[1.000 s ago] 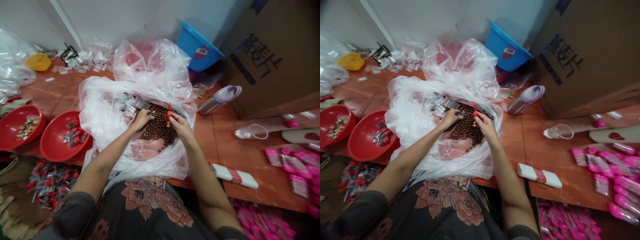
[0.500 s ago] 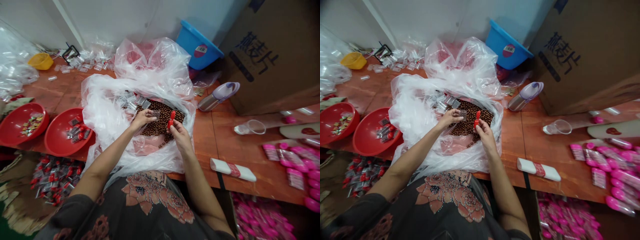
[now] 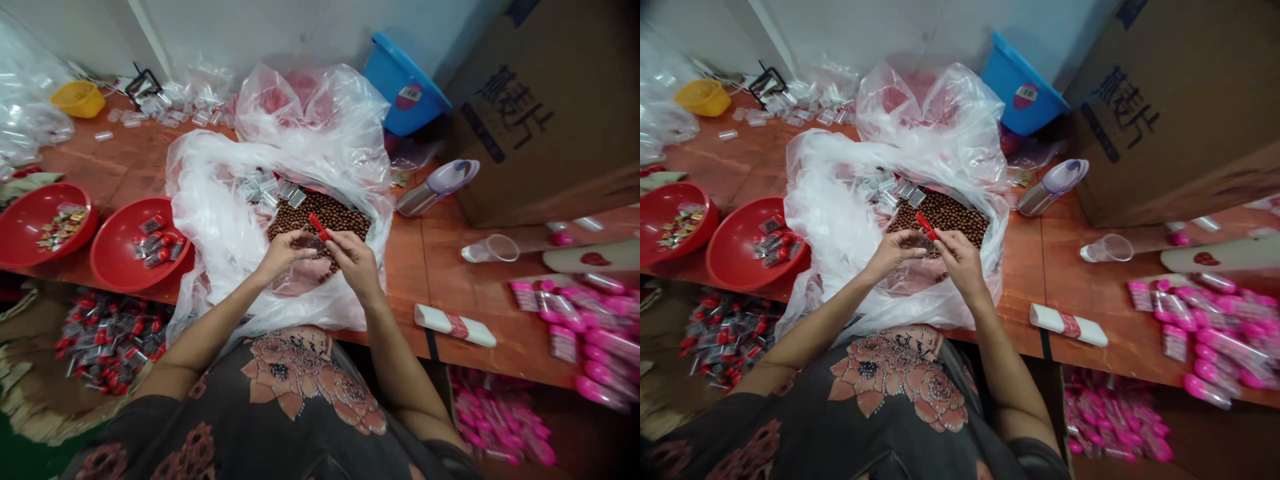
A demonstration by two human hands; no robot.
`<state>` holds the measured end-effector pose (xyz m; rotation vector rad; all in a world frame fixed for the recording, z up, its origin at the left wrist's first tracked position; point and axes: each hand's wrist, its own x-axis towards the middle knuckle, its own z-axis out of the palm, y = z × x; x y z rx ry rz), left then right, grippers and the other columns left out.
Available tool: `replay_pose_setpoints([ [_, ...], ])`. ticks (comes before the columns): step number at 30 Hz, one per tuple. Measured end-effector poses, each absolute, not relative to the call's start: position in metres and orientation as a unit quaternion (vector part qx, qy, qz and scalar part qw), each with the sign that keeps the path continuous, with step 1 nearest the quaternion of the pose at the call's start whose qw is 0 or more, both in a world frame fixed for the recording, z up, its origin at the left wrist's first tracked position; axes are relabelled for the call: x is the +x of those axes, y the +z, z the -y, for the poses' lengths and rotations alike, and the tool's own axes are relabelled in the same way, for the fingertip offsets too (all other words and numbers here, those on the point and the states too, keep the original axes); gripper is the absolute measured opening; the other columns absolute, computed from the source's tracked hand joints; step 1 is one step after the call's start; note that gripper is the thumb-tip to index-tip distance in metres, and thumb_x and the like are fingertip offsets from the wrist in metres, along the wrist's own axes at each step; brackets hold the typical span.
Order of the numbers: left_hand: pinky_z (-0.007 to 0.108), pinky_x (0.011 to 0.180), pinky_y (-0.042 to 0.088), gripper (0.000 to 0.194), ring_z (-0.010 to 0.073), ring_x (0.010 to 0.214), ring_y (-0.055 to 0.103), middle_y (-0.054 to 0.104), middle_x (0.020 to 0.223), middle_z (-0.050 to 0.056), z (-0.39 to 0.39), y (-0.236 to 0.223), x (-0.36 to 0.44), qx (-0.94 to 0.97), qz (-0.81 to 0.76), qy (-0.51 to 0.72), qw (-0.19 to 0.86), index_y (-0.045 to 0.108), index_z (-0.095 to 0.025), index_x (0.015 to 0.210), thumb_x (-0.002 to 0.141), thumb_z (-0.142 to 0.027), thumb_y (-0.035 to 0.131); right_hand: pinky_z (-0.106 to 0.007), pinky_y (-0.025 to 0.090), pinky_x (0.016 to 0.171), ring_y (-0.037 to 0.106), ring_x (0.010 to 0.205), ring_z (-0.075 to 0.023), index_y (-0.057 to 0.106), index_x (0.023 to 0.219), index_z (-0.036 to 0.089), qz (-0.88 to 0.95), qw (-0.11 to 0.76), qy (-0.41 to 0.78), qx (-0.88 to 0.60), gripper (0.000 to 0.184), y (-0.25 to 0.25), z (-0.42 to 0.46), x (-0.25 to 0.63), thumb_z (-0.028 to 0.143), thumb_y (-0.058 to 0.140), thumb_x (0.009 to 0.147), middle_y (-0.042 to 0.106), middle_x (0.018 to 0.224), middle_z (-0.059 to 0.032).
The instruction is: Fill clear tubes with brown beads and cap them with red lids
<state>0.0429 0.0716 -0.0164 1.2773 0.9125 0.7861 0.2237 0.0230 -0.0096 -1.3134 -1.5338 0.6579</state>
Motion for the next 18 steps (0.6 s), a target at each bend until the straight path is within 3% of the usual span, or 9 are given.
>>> replay_pose_setpoints([
  [4,0.032,0.088,0.052,0.033,0.0162,0.089,0.066,0.073,0.097,0.006,-0.064,-0.015,0.044,0.544,-0.404,0.369,0.636,0.07,-0.013,0.098,0.068,-0.023,0.079,-0.04,0.055,0.092,0.064,0.104,-0.0207,0.06,0.131,0.029,0.716,0.431,0.178,-0.52,0.034,-0.015,-0.016,0.223,0.032,0.05,0.098,0.066,0.112,-0.0074],
  [8,0.032,0.086,0.052,0.032,0.0159,0.085,0.066,0.073,0.095,0.006,-0.058,-0.015,0.044,0.55,-0.405,0.373,0.628,0.071,-0.013,0.096,0.067,-0.023,0.08,-0.047,0.054,0.095,0.058,0.115,-0.0273,0.05,0.136,0.024,0.755,0.391,0.122,-0.513,0.051,-0.023,-0.013,0.223,0.044,0.06,0.091,0.06,0.122,-0.0139],
  [13,0.034,0.089,0.052,0.031,0.0171,0.091,0.067,0.073,0.1,0.007,-0.051,-0.009,0.042,0.581,-0.413,0.354,0.605,0.072,-0.015,0.1,0.07,-0.024,0.077,-0.042,0.056,0.088,0.064,0.098,-0.0219,0.061,0.116,0.027,0.709,0.448,0.161,-0.52,0.022,-0.017,-0.011,0.222,0.036,0.05,0.098,0.067,0.103,-0.0066],
  [18,0.035,0.091,0.052,0.031,0.0177,0.096,0.066,0.072,0.103,0.007,-0.047,-0.004,0.042,0.588,-0.407,0.364,0.596,0.072,-0.016,0.101,0.072,-0.024,0.076,-0.041,0.056,0.086,0.065,0.096,-0.021,0.065,0.111,0.03,0.693,0.462,0.18,-0.523,0.019,-0.006,-0.007,0.222,0.033,0.052,0.098,0.068,0.101,-0.0044],
])
